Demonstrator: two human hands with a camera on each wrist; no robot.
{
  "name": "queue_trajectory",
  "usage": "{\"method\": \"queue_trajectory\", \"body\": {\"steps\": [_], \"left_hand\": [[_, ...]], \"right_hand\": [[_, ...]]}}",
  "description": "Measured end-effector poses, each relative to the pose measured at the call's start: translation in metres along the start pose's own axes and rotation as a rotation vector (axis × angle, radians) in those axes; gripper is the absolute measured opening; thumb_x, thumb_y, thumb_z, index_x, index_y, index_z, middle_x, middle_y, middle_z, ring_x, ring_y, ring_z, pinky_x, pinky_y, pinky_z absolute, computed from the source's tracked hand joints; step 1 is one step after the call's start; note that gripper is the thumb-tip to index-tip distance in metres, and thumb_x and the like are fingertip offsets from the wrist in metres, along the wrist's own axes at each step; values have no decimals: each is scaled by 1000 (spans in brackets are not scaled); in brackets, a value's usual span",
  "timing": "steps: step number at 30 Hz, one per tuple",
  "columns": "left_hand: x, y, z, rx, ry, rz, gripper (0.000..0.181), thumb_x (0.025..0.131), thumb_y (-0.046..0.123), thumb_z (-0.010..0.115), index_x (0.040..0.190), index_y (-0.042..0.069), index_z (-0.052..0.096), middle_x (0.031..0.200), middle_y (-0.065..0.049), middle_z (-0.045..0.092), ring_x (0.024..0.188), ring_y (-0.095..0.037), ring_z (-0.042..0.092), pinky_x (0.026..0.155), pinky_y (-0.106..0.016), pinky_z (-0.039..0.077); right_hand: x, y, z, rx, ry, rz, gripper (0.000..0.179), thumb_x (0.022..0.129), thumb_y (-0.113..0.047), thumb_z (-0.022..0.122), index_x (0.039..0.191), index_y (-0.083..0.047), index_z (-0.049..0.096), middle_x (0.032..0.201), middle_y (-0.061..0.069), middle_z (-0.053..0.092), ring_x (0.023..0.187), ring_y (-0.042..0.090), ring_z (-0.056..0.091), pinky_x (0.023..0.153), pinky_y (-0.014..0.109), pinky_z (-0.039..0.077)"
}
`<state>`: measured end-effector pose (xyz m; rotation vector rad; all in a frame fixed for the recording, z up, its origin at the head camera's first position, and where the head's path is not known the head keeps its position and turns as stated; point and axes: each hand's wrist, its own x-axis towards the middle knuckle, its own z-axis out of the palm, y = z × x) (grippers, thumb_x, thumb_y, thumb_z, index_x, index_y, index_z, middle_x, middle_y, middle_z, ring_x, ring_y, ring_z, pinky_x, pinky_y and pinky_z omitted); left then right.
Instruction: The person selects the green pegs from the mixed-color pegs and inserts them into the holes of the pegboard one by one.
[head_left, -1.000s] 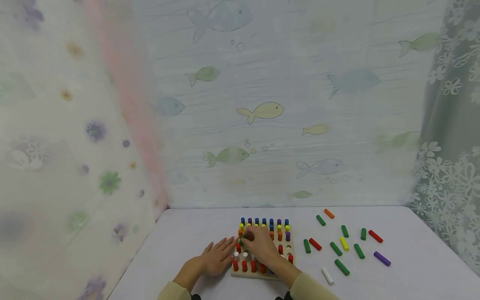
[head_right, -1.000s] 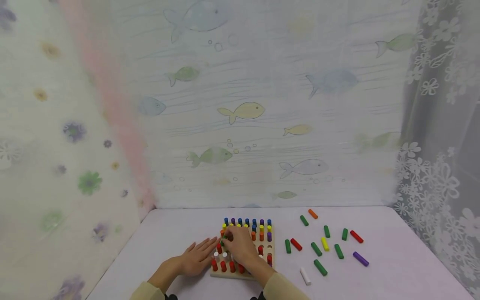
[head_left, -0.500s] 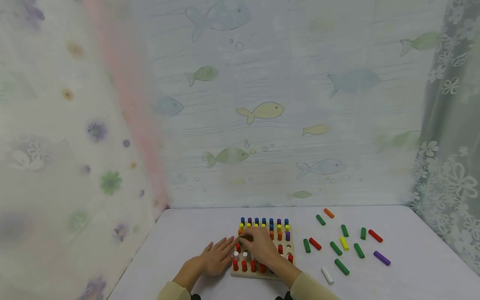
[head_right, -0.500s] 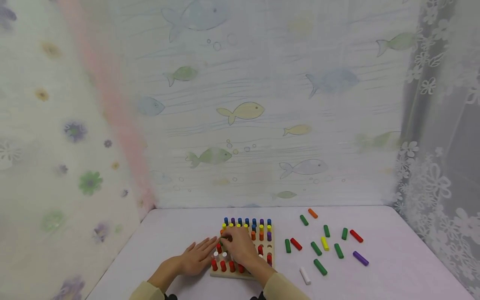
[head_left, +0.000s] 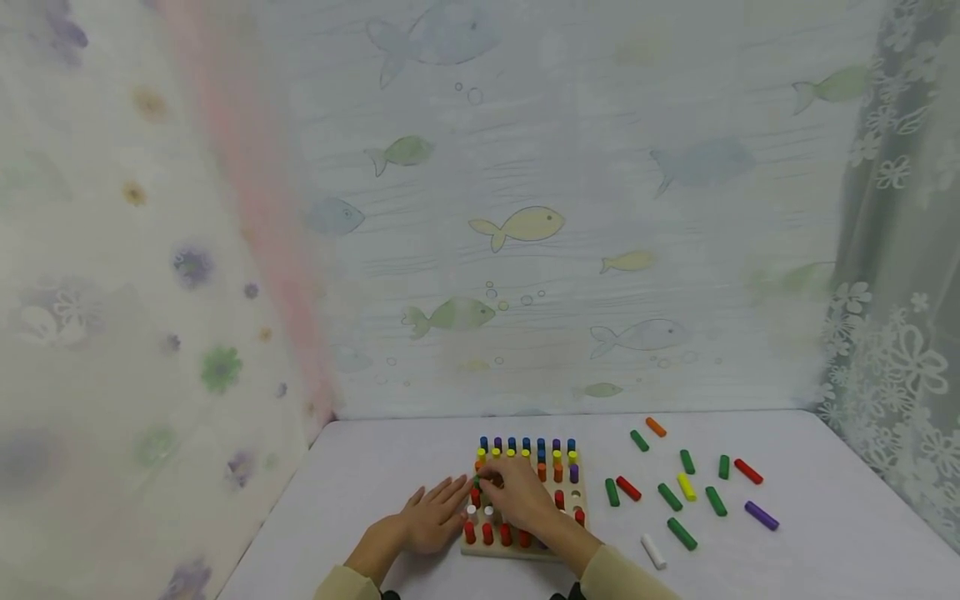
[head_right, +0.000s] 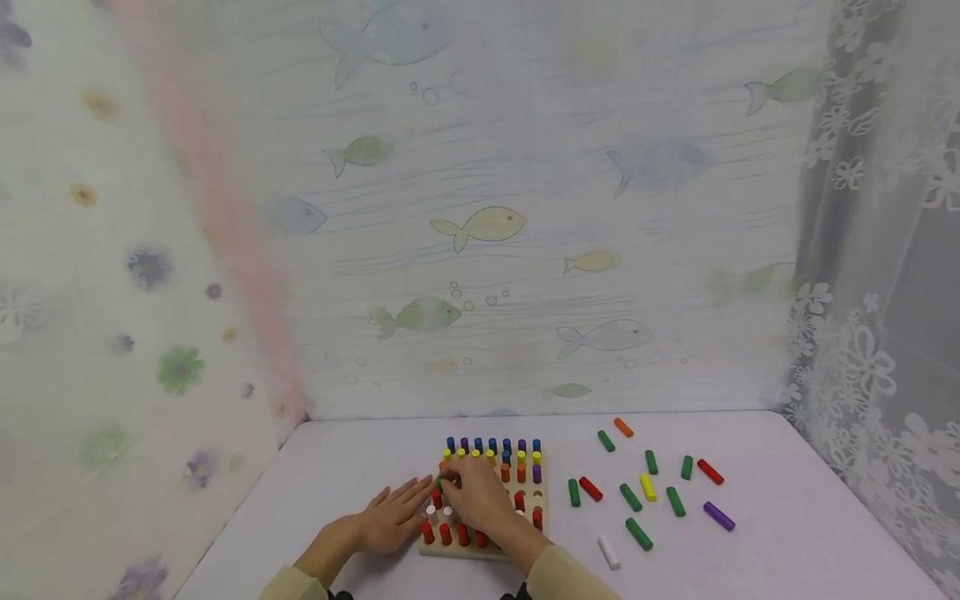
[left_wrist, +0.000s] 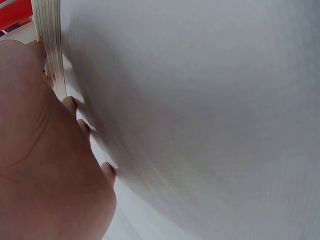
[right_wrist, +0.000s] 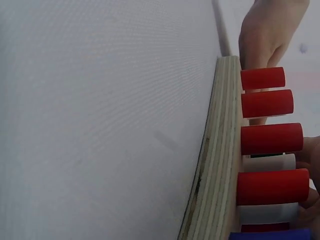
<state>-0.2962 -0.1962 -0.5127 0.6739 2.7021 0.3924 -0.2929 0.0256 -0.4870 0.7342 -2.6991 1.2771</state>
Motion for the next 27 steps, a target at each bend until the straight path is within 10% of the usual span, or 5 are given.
{"method": "queue_trajectory", "body": {"steps": [27], "left_hand": [[-2, 8, -3, -2, -15, -34, 68, 106, 62, 30, 165, 27, 23, 171, 2, 21, 157, -30, 16, 121, -68, 8]], "right_hand": [[-39, 1, -73, 28, -36, -93, 11, 99, -11, 66, 104, -7, 74, 97, -2, 72, 87, 11, 65, 75, 24, 55]]}}
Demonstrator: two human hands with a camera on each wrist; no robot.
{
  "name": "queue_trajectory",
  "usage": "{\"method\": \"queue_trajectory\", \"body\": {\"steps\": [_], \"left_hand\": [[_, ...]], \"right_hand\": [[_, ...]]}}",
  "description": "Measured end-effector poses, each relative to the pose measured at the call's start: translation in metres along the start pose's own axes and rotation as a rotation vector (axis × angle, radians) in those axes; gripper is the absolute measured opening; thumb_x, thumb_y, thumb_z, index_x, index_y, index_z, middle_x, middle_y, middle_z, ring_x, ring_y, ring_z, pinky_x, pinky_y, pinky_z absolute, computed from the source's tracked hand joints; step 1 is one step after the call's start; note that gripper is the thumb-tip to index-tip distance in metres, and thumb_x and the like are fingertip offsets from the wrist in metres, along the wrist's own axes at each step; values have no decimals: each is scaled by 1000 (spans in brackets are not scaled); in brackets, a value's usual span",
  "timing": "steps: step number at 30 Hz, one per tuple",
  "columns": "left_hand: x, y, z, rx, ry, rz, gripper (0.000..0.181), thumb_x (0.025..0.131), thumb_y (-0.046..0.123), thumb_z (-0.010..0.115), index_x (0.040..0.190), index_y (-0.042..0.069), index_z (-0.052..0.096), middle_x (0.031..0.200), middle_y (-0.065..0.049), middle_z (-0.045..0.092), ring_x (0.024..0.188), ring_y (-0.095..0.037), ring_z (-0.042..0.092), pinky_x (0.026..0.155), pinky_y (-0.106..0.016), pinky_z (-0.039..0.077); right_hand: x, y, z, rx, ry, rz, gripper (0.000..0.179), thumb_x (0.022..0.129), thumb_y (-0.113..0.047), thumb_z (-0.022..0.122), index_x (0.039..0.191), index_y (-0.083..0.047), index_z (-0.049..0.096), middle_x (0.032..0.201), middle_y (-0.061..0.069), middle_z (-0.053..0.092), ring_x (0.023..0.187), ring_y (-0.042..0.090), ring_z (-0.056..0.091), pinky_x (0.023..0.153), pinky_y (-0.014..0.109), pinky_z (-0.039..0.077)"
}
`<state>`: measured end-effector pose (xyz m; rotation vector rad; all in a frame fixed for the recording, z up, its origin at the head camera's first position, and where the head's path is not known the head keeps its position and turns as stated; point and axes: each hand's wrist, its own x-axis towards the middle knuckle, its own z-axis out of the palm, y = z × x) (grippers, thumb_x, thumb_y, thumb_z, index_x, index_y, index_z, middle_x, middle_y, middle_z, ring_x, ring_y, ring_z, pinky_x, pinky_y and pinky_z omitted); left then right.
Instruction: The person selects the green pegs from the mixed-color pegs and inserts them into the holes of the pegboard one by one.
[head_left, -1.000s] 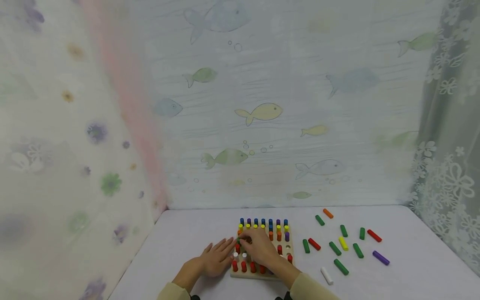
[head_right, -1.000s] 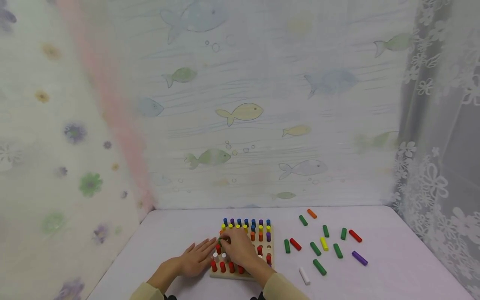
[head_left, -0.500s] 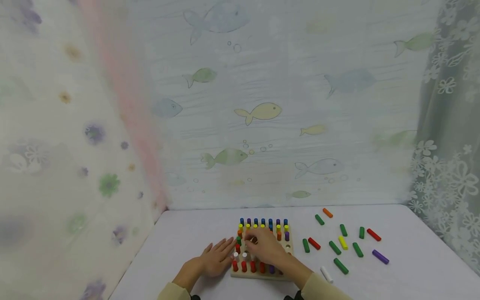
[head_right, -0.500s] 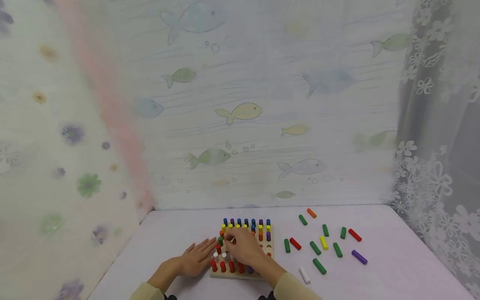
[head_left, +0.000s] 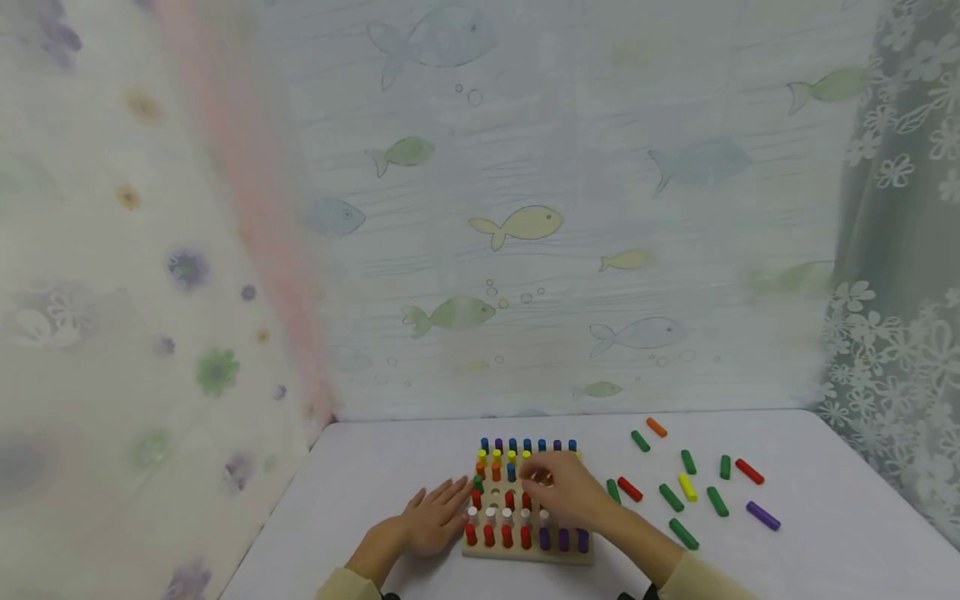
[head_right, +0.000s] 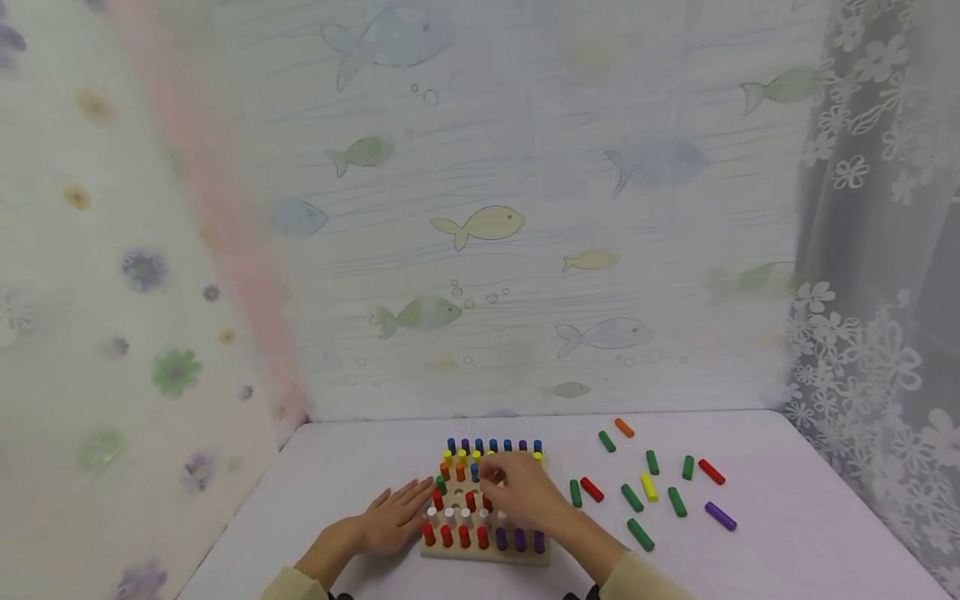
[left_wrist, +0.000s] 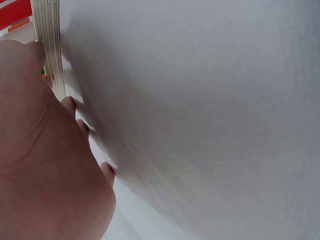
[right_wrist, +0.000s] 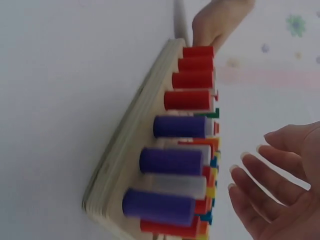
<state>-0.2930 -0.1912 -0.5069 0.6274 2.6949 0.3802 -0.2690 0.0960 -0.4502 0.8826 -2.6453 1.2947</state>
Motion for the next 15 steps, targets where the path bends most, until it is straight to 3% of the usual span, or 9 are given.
{"method": "queue_trajectory", "body": {"steps": [9, 12, 15], "left_hand": [[-9, 14, -10, 18, -18, -20, 65, 108, 55, 35, 164, 23, 27, 170, 0, 25, 156, -30, 19, 121, -67, 11], [-10, 15, -11, 17, -20, -29, 64, 108, 52, 38, 163, 22, 28, 169, 0, 26, 156, -31, 19, 122, -66, 12], [-4, 5, -5, 3, -5, -21, 64, 107, 56, 36, 163, 26, 28, 170, 2, 25, 157, -30, 19, 122, -66, 11]], "right_hand": [[-17, 13, -37, -59, 26, 3, 12, 98, -11, 67, 107, -5, 73, 101, 4, 72, 88, 14, 65, 76, 27, 57], [-22, 19, -48, -85, 41, 20, 15, 98, -10, 68, 111, -2, 71, 106, 8, 72, 91, 18, 67, 78, 30, 58], [-28, 25, -58, -109, 56, 45, 19, 97, -10, 69, 114, -2, 70, 109, 10, 72, 94, 21, 67, 79, 31, 58]]}}
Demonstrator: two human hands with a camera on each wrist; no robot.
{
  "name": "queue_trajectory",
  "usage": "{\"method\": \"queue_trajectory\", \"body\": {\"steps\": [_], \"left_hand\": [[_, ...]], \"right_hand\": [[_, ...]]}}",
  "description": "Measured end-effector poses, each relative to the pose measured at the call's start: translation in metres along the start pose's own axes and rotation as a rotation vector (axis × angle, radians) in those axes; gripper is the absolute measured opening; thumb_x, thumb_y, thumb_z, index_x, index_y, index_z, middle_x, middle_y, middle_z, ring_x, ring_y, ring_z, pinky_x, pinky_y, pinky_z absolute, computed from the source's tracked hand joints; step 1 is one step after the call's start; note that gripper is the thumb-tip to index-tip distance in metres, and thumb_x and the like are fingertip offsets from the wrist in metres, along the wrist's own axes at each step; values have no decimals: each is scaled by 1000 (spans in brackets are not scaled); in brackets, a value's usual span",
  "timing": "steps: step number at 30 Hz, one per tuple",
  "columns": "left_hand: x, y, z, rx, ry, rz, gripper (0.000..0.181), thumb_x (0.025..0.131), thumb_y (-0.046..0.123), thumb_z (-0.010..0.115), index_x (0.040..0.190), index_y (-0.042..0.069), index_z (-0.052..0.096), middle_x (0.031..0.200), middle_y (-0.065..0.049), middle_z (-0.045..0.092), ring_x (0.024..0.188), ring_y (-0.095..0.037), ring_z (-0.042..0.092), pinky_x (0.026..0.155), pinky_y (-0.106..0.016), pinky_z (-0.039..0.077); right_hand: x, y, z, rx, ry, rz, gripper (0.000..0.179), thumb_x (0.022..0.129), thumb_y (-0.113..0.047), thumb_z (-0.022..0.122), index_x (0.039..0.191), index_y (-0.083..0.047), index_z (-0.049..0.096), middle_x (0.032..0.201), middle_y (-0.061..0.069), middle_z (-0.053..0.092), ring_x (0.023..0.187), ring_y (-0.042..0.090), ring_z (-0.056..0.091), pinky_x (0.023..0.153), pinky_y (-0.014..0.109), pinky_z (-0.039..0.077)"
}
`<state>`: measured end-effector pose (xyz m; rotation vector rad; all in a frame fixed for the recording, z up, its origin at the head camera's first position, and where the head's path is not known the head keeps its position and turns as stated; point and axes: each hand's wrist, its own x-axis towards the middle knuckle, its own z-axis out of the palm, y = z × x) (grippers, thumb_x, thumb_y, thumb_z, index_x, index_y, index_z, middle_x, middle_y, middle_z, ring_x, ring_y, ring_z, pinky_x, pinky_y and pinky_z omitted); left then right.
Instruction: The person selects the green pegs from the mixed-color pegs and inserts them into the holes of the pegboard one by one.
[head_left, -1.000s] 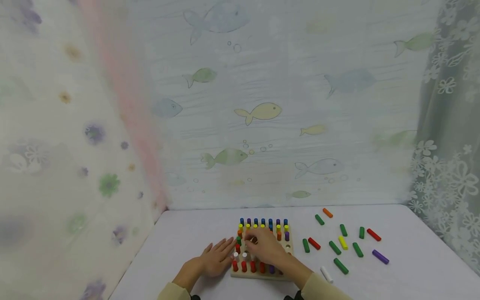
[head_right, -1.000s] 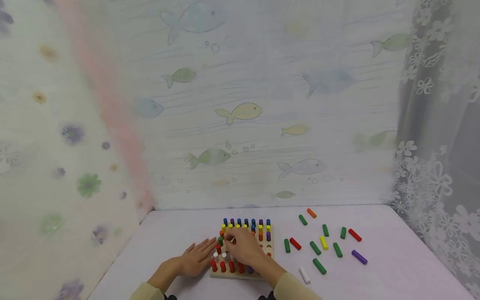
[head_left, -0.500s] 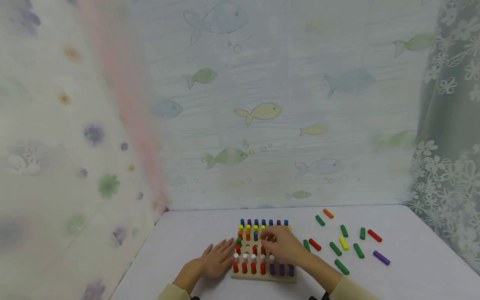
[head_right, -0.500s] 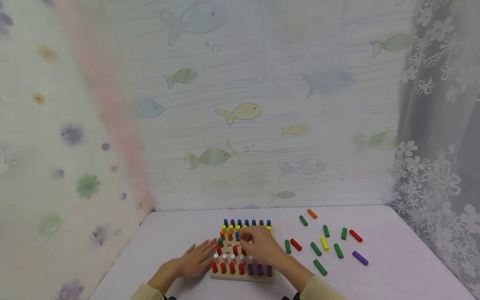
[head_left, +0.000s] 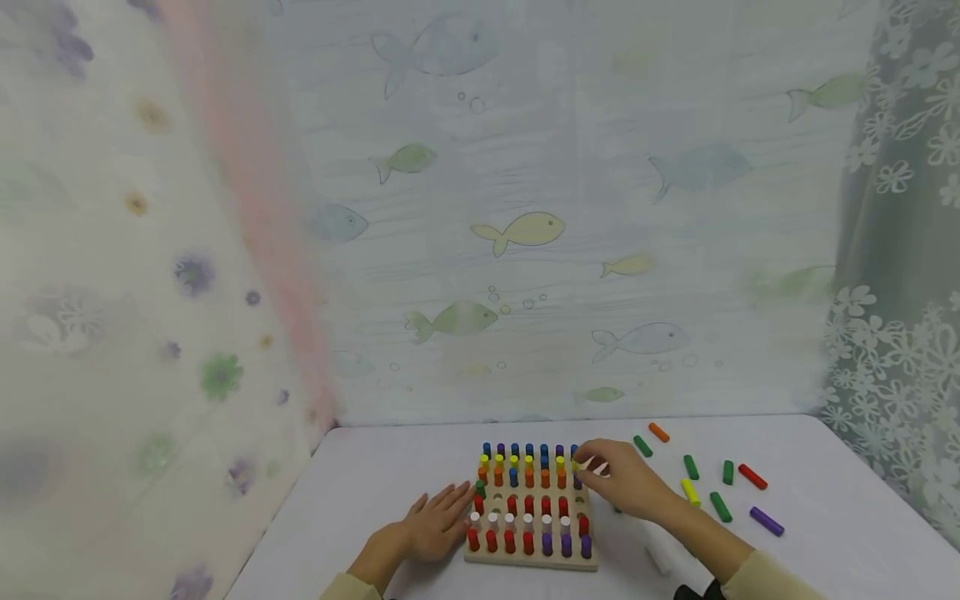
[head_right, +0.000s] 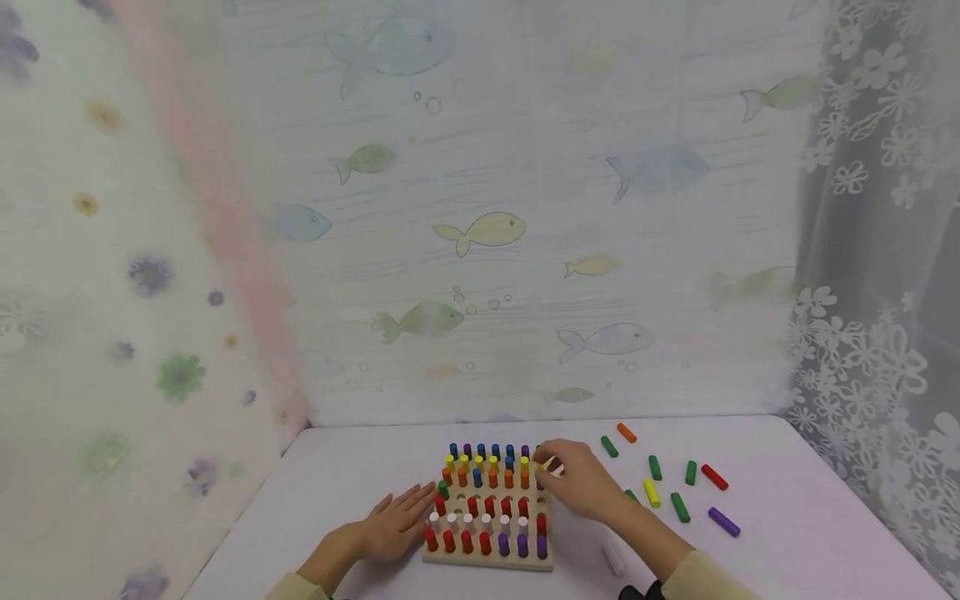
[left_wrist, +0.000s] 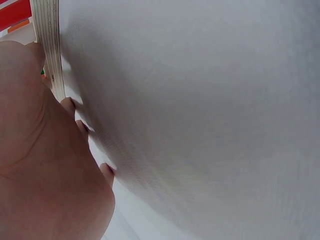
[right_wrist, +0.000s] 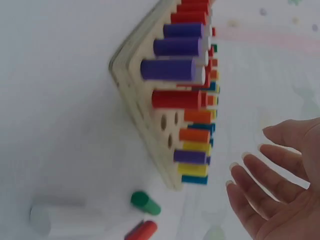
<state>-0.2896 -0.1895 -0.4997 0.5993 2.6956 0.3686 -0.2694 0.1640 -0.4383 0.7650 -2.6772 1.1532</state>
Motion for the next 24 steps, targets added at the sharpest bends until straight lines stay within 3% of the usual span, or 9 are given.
{"method": "queue_trajectory", "body": {"steps": [8, 14, 19, 24], "left_hand": [[-6, 10, -7, 18, -27, -18, 66, 108, 56, 35, 164, 24, 26, 170, 0, 23, 157, -30, 17, 122, -66, 10], [-2, 3, -2, 2, -11, 3, 67, 107, 59, 34, 164, 25, 24, 170, 1, 22, 157, -31, 17, 121, -67, 9], [3, -6, 6, 8, 15, 16, 68, 106, 63, 31, 164, 28, 25, 170, 3, 23, 157, -30, 17, 121, -68, 10], [3, -5, 6, 11, 16, 21, 67, 107, 61, 30, 164, 29, 24, 170, 3, 22, 157, -29, 16, 121, -68, 9]], "right_hand": [[-10, 23, -17, -50, 50, 44, 24, 94, -9, 73, 116, -1, 68, 112, 12, 70, 97, 27, 67, 80, 41, 59], [-15, 41, -28, -108, 110, 35, 27, 92, -7, 74, 116, 3, 66, 112, 16, 68, 99, 36, 66, 81, 48, 59], [-15, 55, -37, -116, 128, 100, 35, 92, -7, 74, 123, 4, 63, 119, 20, 64, 103, 38, 63, 82, 48, 57], [-14, 70, -40, -146, 154, 119, 44, 90, -7, 75, 128, 8, 59, 123, 29, 59, 103, 42, 61, 81, 50, 56]]}}
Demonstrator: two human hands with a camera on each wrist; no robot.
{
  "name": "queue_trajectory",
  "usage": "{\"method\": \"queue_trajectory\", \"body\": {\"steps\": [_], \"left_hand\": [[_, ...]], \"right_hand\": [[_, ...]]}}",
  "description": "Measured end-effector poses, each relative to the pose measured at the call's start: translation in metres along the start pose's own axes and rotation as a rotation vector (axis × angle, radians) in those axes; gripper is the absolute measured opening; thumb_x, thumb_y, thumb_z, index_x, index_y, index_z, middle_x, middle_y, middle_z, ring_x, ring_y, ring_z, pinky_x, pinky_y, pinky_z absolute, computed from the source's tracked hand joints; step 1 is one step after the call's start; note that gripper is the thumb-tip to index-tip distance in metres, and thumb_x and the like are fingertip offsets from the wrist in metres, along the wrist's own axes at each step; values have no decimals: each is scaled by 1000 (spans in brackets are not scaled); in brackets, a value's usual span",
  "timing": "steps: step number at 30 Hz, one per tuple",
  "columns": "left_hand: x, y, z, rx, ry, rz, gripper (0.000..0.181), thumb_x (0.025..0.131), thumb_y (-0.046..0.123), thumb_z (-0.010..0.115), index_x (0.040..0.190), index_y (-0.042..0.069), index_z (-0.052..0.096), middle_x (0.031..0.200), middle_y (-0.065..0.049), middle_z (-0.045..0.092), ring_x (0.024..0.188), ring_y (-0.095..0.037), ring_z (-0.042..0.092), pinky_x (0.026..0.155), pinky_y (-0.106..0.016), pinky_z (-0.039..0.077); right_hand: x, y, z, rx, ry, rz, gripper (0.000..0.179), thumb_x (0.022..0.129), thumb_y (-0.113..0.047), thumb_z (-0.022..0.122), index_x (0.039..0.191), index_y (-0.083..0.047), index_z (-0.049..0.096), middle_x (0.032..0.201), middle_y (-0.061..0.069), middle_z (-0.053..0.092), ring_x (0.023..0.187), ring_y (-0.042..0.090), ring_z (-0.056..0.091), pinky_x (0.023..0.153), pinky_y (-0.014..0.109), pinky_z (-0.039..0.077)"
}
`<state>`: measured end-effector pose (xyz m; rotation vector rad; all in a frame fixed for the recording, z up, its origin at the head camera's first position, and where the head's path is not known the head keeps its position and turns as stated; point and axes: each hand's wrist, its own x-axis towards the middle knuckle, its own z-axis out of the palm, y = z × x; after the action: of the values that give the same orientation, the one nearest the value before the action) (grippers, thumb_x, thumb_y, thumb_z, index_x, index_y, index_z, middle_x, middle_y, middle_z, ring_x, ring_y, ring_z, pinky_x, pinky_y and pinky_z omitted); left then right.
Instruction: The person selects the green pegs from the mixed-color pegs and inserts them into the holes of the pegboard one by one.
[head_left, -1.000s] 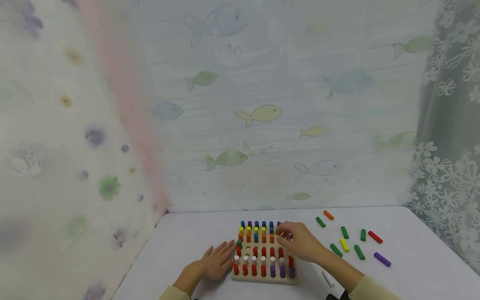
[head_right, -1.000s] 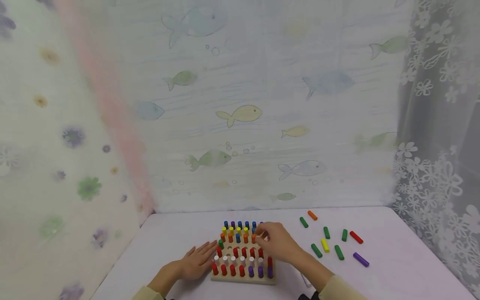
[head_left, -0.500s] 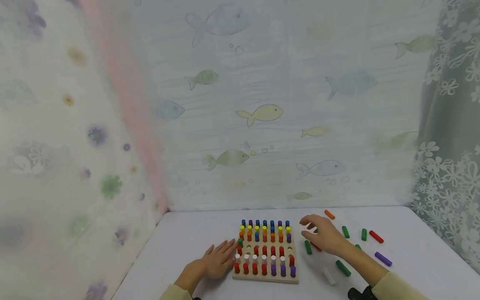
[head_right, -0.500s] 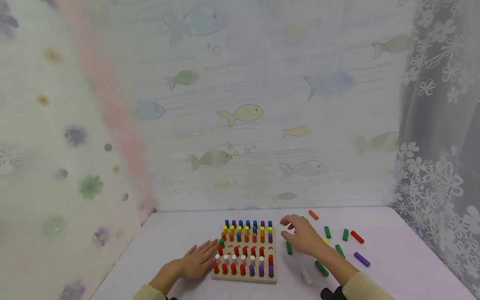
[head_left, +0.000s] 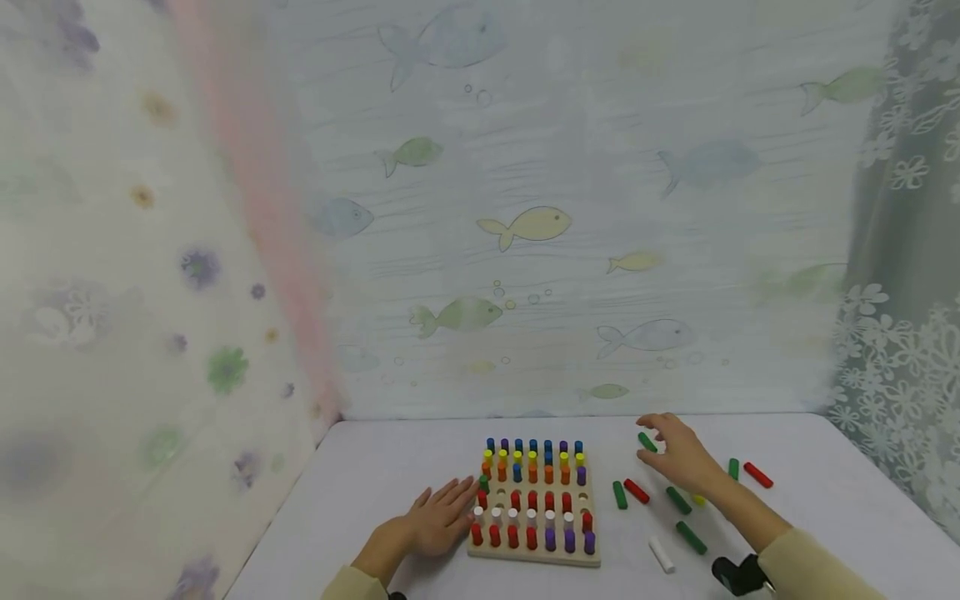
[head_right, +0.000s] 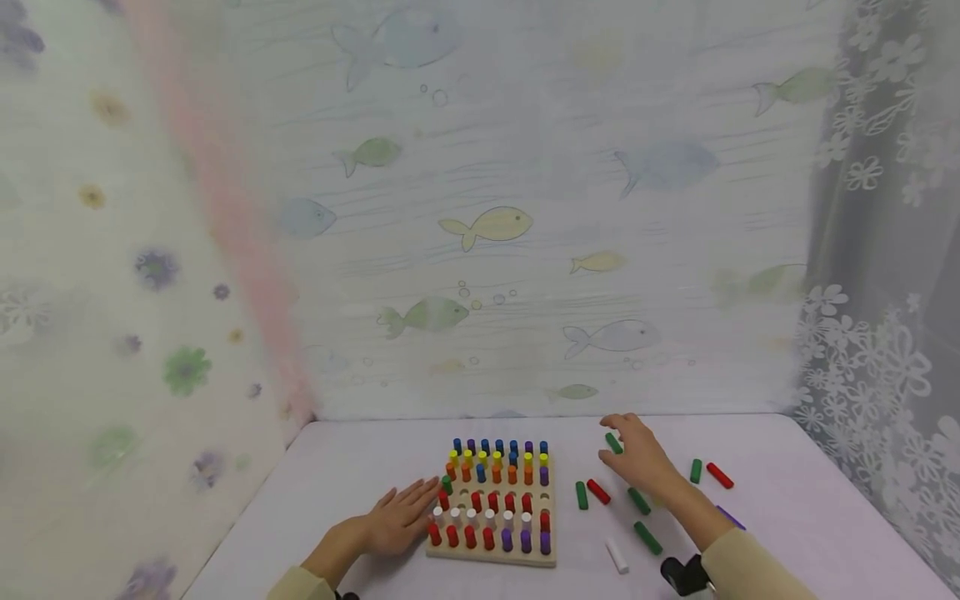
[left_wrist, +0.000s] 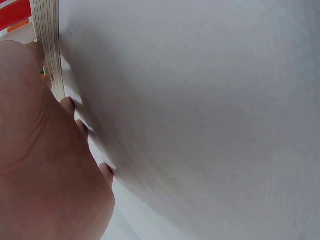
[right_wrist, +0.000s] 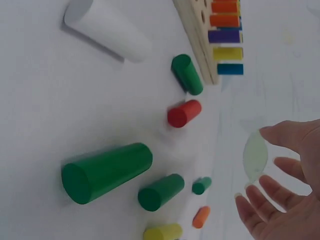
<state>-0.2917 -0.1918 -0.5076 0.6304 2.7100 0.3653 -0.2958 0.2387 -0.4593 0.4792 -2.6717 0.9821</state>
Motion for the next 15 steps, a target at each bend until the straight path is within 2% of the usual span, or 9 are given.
{"method": "queue_trajectory", "body": {"steps": [4, 15], "left_hand": [[-1, 1, -1, -8, 0, 6, 67, 107, 62, 29, 165, 29, 22, 171, 3, 21, 157, -30, 15, 121, -69, 9], [1, -2, 1, -14, 3, 10, 69, 106, 64, 27, 165, 29, 21, 171, 3, 21, 158, -29, 15, 121, -68, 8]], "right_hand": [[4, 10, 0, -17, -5, 22, 49, 89, -7, 76, 129, 12, 55, 123, 34, 57, 102, 44, 61, 81, 53, 57], [14, 22, 7, -19, -61, 152, 53, 91, -6, 73, 132, 17, 49, 123, 38, 54, 105, 48, 61, 87, 56, 56]]}}
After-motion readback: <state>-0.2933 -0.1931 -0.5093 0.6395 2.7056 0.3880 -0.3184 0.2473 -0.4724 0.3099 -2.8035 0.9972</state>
